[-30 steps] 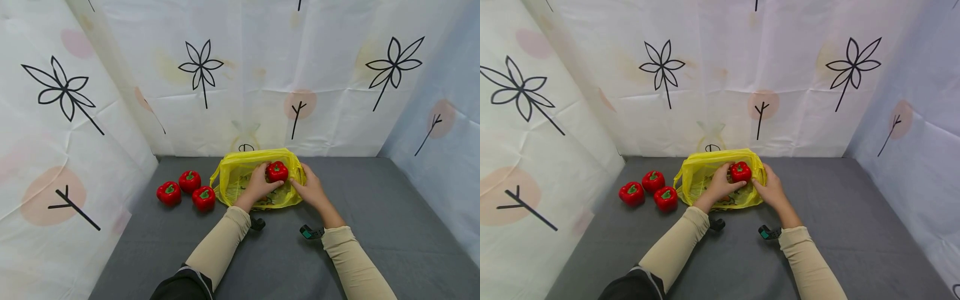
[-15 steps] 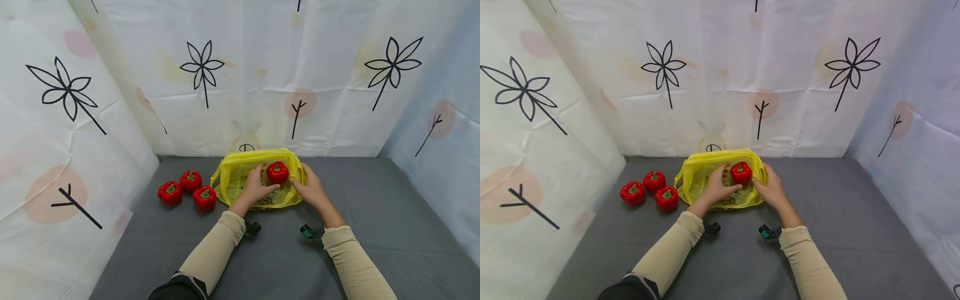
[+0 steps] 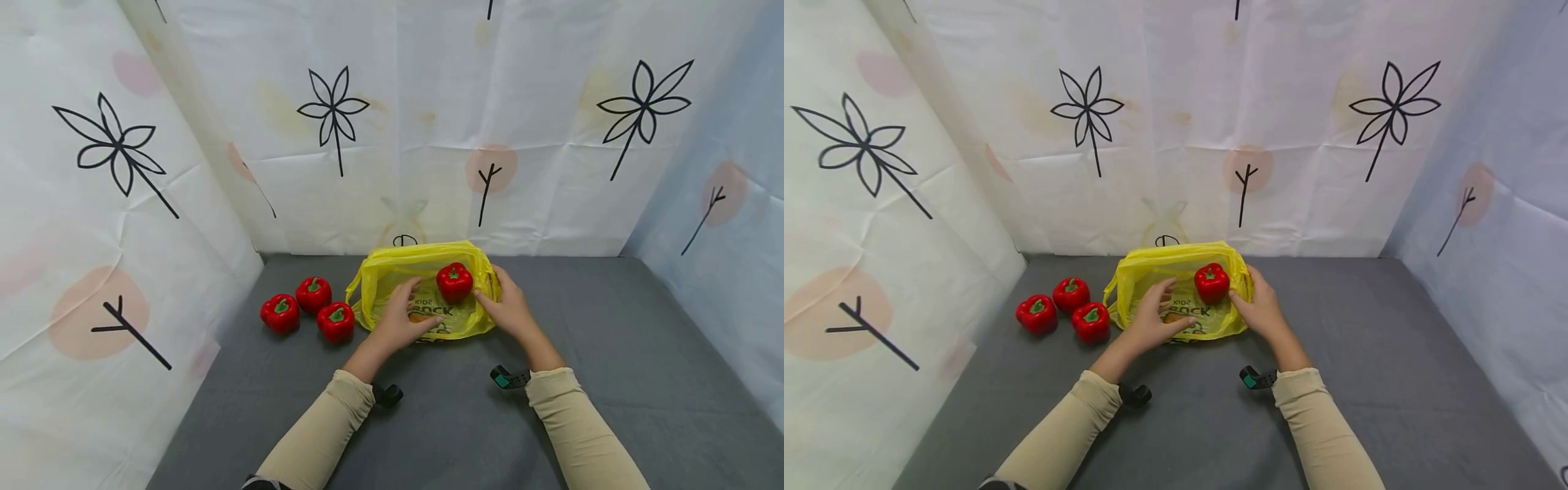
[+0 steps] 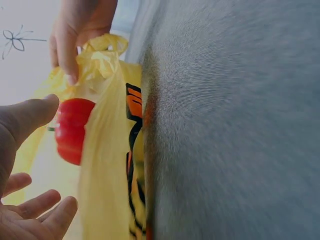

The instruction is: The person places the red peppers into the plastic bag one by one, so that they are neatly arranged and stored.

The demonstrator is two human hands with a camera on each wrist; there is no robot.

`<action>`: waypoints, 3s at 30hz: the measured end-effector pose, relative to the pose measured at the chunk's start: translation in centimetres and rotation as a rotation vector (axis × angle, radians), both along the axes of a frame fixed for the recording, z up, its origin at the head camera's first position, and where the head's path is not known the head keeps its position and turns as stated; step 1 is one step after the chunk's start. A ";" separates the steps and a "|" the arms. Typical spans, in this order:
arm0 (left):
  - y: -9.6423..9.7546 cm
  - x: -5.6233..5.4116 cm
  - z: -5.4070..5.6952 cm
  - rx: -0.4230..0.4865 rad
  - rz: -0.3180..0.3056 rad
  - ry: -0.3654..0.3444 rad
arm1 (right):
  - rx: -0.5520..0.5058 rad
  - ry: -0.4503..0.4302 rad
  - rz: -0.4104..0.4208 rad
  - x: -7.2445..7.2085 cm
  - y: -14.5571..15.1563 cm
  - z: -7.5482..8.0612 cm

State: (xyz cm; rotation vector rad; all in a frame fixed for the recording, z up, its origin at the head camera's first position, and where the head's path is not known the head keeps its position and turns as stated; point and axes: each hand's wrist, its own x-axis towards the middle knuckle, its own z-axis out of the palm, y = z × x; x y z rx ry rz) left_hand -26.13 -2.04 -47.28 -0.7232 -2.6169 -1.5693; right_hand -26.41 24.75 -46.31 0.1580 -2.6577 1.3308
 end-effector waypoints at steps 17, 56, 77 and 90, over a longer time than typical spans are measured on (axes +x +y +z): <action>-5.7 4.8 1.3 0.021 0.130 0.285 | -0.007 0.014 0.011 0.0 -0.1 0.0; -14.1 4.1 -0.8 -0.080 0.486 0.402 | 0.004 0.019 -0.001 0.0 0.0 -0.1; -14.3 4.0 -1.5 -0.097 0.469 0.205 | -0.007 0.016 0.005 -0.1 0.1 -0.1; -14.3 4.1 -1.1 -0.112 0.456 0.163 | -0.005 0.022 -0.003 0.0 0.1 0.1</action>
